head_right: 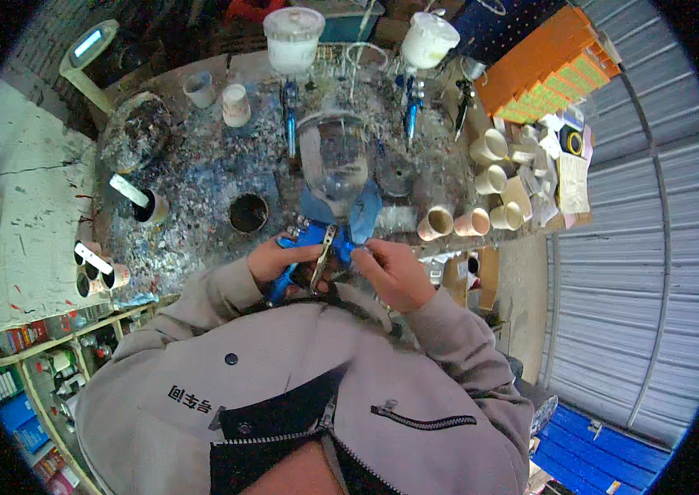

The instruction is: The person stirs a dark liquid in a small cup with a flat stick, then walks to a workbench and pours the liquid into a spray gun cup. They attach the cup to the spray gun, retrieve a stack of white paper filters from a box, and place one filter over the spray gun cup opening.

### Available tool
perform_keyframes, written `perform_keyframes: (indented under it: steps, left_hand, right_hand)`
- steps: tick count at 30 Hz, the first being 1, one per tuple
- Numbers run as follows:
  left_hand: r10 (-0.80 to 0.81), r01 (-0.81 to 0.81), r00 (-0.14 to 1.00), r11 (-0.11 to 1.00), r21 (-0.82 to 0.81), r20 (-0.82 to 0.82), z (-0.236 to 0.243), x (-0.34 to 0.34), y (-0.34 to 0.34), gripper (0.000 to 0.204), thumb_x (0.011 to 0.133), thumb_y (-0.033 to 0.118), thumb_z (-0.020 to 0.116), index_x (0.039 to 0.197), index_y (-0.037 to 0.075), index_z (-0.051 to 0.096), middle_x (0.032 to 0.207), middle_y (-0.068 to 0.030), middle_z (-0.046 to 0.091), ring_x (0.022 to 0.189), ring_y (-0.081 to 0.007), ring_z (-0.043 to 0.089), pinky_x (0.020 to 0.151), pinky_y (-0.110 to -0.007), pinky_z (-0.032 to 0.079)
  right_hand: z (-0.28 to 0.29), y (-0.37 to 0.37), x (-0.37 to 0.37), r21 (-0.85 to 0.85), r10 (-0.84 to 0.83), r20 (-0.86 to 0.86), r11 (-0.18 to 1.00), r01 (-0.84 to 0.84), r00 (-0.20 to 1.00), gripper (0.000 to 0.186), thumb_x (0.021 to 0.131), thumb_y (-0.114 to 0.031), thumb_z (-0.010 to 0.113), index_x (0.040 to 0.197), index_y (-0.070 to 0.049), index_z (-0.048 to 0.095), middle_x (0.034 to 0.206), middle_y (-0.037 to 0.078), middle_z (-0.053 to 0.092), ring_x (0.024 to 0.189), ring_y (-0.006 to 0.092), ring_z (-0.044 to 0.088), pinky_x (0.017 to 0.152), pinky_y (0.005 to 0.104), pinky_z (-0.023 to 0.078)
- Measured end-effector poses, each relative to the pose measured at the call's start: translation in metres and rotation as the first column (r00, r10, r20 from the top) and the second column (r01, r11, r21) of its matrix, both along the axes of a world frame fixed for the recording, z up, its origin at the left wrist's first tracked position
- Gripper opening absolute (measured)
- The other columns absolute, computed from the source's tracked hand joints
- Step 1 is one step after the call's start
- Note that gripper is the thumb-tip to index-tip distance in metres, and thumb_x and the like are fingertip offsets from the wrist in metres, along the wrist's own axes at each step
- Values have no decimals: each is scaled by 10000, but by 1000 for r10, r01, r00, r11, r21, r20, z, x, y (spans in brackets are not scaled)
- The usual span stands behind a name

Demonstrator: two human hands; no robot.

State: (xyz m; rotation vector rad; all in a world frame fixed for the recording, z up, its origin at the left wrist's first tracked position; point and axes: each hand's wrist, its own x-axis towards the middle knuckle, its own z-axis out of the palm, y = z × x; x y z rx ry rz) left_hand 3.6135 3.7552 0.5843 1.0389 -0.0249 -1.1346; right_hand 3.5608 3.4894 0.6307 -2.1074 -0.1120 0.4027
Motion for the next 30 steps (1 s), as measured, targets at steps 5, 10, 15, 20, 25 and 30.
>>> perform_keyframes:
  steps: [5, 10, 15, 20, 25, 30]
  left_hand:
    - [42, -48, 990, 998, -44, -132, -5, -3, -3, 396, 1062, 390, 657, 1276, 59, 694, 1085, -93, 790, 877, -206, 791, 465, -246, 475]
    - [10, -20, 987, 998, -66, -160, -7, -6, -2, 404, 1066, 389, 645, 1261, 37, 689, 1063, -117, 780, 860, -218, 786, 454, -237, 476]
    - [-19, 17, 994, 1000, -19, -108, -4, -6, -4, 421, 1069, 406, 631, 1251, 31, 695, 995, -117, 780, 853, -209, 783, 451, -239, 477]
    - [49, -46, 982, 999, 20, -180, 2, -3, -3, 425, 1080, 408, 607, 1252, 35, 715, 1028, -124, 788, 834, -202, 782, 481, -249, 486]
    - [38, -27, 986, 997, 70, -161, 0, -2, -3, 438, 1083, 423, 595, 1226, 31, 727, 1012, -128, 794, 836, -198, 774, 504, -256, 487]
    - [-14, 23, 986, 998, 58, -166, -2, -2, -3, 420, 1083, 402, 600, 1222, 25, 721, 1012, -113, 788, 817, -181, 772, 491, -246, 485]
  right_hand:
    - [8, -1, 3, -233, 214, 468, 966, -114, 858, 378, 900, -262, 811, 1119, -18, 623, 945, 192, 683, 795, 371, 661, 702, 433, 513]
    - [0, 5, 3, 13, -52, 41, 999, 52, 998, 451, 1047, -333, 641, 771, 24, 639, 630, 164, 608, 554, 273, 592, 558, 425, 469]
    - [3, 5, -1, 82, -136, -78, 986, 142, 988, 466, 1019, -399, 672, 800, 13, 657, 631, 175, 611, 545, 283, 587, 547, 412, 452]
    - [11, -3, 0, -276, 170, 344, 958, -74, 923, 444, 904, -445, 808, 967, -29, 665, 805, 157, 632, 697, 373, 639, 620, 446, 505]
    - [4, -6, -1, -335, 263, 526, 938, -87, 809, 498, 868, -447, 851, 1077, -42, 649, 877, 135, 619, 758, 379, 657, 651, 458, 526]
    - [-2, -12, -6, -350, 236, 477, 935, -64, 846, 497, 850, -468, 859, 1026, -38, 682, 902, 134, 646, 741, 359, 668, 623, 447, 532]
